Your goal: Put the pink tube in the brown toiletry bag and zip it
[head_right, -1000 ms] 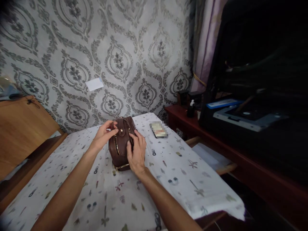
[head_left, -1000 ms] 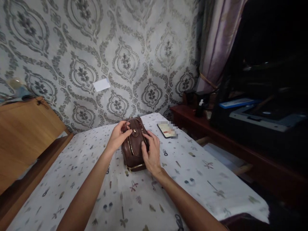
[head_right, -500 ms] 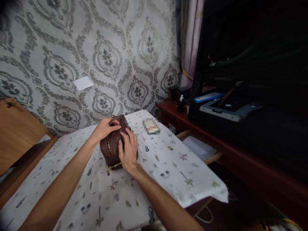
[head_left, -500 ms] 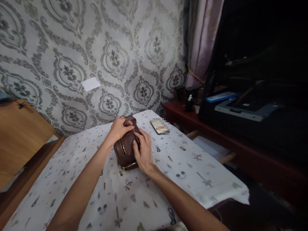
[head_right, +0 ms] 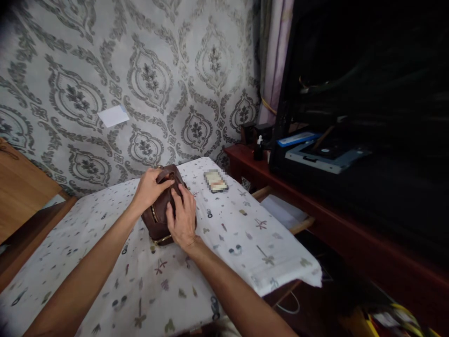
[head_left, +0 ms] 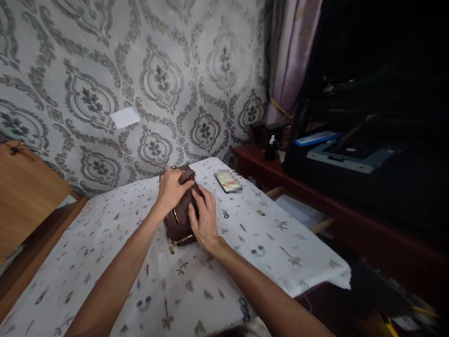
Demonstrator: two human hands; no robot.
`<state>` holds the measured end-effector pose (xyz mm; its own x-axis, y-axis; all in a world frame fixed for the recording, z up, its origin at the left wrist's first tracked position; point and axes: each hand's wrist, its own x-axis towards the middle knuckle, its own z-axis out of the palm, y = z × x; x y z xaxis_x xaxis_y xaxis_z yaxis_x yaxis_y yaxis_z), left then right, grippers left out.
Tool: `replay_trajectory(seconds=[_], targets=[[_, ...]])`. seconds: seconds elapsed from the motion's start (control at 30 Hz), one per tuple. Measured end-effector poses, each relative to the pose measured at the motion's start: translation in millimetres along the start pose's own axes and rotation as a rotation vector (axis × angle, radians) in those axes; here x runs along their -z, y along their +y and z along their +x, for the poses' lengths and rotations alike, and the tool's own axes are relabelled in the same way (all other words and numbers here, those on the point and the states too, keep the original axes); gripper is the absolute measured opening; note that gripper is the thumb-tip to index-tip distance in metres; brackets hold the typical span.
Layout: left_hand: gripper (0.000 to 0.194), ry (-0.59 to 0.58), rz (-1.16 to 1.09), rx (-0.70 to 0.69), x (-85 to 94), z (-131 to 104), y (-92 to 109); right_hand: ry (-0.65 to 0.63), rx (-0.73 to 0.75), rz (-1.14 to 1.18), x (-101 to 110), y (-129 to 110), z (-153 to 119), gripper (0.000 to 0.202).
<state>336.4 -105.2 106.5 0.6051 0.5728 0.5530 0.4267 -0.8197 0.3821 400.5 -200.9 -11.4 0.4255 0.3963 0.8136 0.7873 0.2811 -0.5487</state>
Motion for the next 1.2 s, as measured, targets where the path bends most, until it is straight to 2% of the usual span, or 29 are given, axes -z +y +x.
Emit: replay_trajectory(seconds=[0.17,0.33,0.53,0.7,0.83,1.2], targets=[[0.012,0.056,0.071,-0.018,-1.3,-9,8,-0.014,0.007,-0.012,-1,0,-1,0.047],[0.008,0.069,0.1,-0.047,-4.6,-14,8,-0.025,0.006,-0.003,0,-2,0,0.045],[0.008,0.111,0.062,-0.017,-7.2,-18,6,-0.022,0.022,-0.024,1,-2,0,0.039],[0.007,0.135,-0.049,0.09,-6.5,-18,6,-0.033,0.031,-0.034,2,-2,0,0.039],[0.01,0.108,-0.143,0.126,-4.3,-16,5,-0.027,0.036,-0.025,3,-2,0,0.037],[0.008,0.067,-0.247,0.096,-1.2,-13,3,-0.007,0.059,0.034,1,2,2,0.036]])
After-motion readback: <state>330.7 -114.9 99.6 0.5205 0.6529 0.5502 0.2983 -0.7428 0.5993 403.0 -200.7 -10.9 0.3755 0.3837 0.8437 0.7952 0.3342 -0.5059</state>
